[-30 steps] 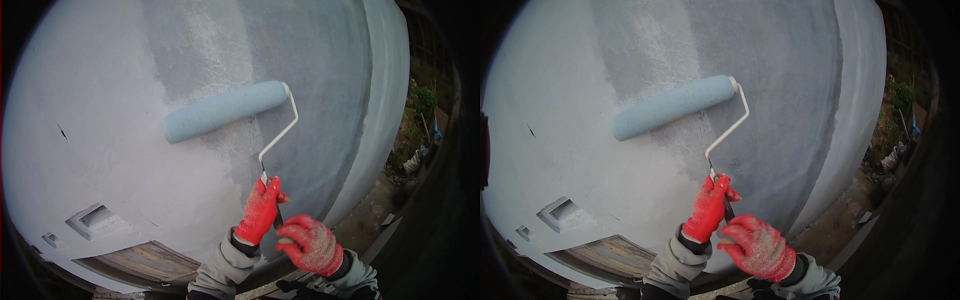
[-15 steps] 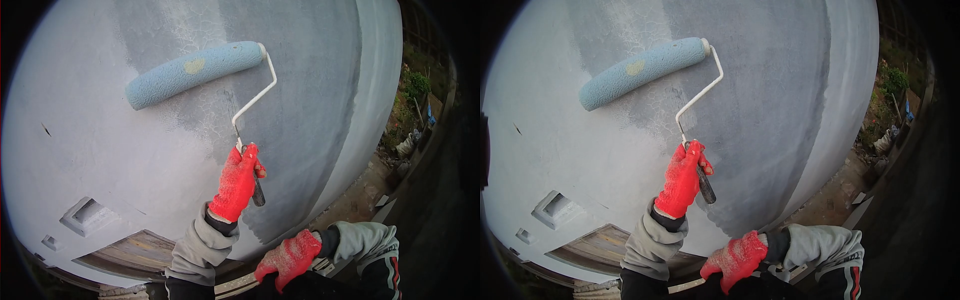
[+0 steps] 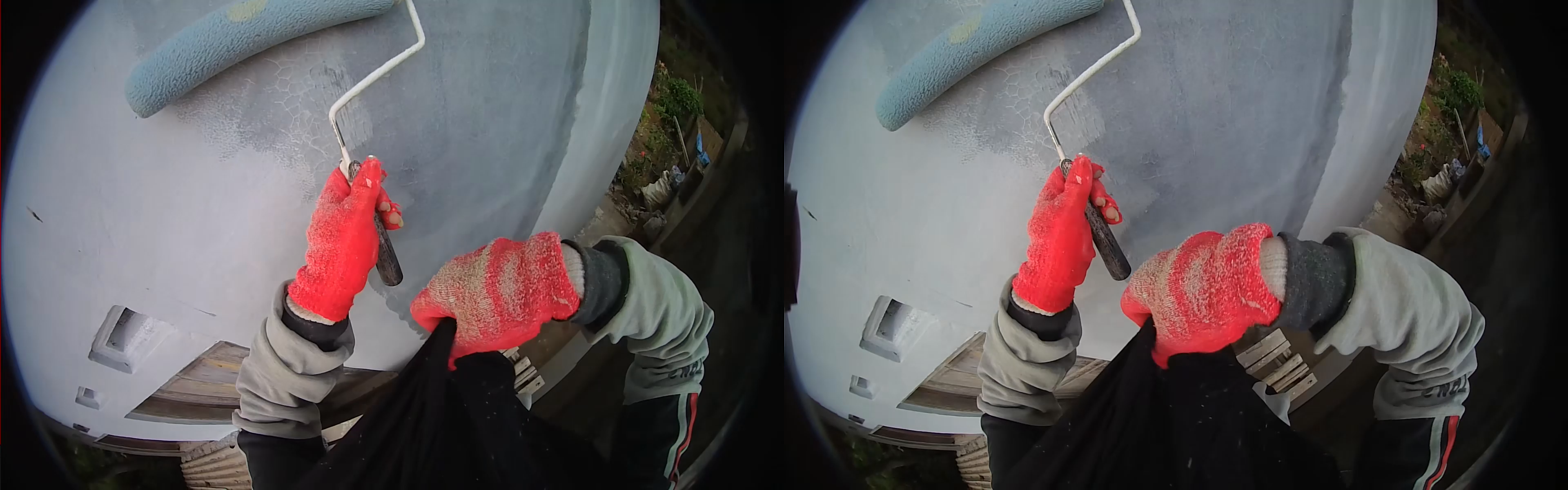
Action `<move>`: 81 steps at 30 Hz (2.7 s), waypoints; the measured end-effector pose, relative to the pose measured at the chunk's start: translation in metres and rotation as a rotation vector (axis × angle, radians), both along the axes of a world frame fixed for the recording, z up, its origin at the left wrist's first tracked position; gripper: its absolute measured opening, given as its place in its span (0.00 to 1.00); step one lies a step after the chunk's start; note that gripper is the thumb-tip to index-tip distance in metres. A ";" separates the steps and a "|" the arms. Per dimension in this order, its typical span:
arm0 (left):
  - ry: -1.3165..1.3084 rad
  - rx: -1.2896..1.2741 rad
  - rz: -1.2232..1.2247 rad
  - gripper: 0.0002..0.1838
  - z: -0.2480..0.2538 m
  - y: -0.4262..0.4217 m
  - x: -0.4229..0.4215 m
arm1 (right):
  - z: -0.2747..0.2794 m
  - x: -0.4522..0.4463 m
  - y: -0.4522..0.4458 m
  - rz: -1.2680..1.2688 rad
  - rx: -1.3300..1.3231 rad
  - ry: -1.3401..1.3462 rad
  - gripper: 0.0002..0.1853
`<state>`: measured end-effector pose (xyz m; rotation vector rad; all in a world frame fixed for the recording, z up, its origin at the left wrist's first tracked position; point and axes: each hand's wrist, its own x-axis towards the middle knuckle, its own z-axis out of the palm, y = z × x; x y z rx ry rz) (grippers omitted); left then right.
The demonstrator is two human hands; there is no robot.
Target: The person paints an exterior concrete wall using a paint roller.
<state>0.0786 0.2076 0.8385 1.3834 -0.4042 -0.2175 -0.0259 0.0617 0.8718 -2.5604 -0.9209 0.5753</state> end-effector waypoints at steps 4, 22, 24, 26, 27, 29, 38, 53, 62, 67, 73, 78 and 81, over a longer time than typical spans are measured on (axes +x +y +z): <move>-0.018 0.042 0.022 0.16 0.001 0.001 0.003 | -0.032 -0.007 -0.002 0.019 0.148 -0.469 0.16; -0.066 0.137 0.068 0.16 0.015 0.005 0.006 | -0.031 -0.037 -0.005 -0.105 -0.109 -1.004 0.12; -0.073 0.136 0.066 0.17 0.014 0.006 0.006 | -0.033 -0.031 -0.014 -0.044 0.166 -0.683 0.12; -0.061 0.103 0.045 0.16 0.014 0.007 0.006 | -0.035 -0.028 -0.010 -0.070 0.192 -0.528 0.13; -0.067 0.096 0.045 0.16 0.015 0.007 0.006 | -0.037 -0.027 -0.005 -0.113 0.128 -0.483 0.14; -0.046 0.127 0.047 0.17 0.016 0.008 0.006 | -0.063 -0.029 -0.004 -0.260 0.459 -0.187 0.22; -0.044 0.148 0.023 0.18 0.020 0.011 0.007 | -0.138 -0.057 0.026 -0.412 0.690 -0.503 0.24; -0.100 0.147 0.075 0.17 0.021 0.011 0.007 | -0.120 -0.037 0.021 -0.609 0.742 -0.409 0.23; 0.022 -0.175 -0.172 0.15 0.013 0.005 0.007 | -0.077 -0.034 -0.029 -0.646 0.667 -0.513 0.23; -0.005 -0.178 -0.222 0.17 0.008 0.004 0.012 | -0.048 -0.034 -0.060 -0.679 0.622 -0.608 0.23; -0.021 -0.197 -0.263 0.20 -0.002 0.005 0.013 | -0.018 -0.042 -0.093 -0.723 0.579 -0.693 0.22; 0.022 -0.130 -0.081 0.14 -0.007 0.000 0.010 | -0.009 -0.039 -0.103 -0.736 0.564 -0.758 0.22; 0.020 -0.126 -0.086 0.13 -0.006 0.000 0.004 | -0.028 -0.037 -0.095 -0.718 0.581 -0.702 0.22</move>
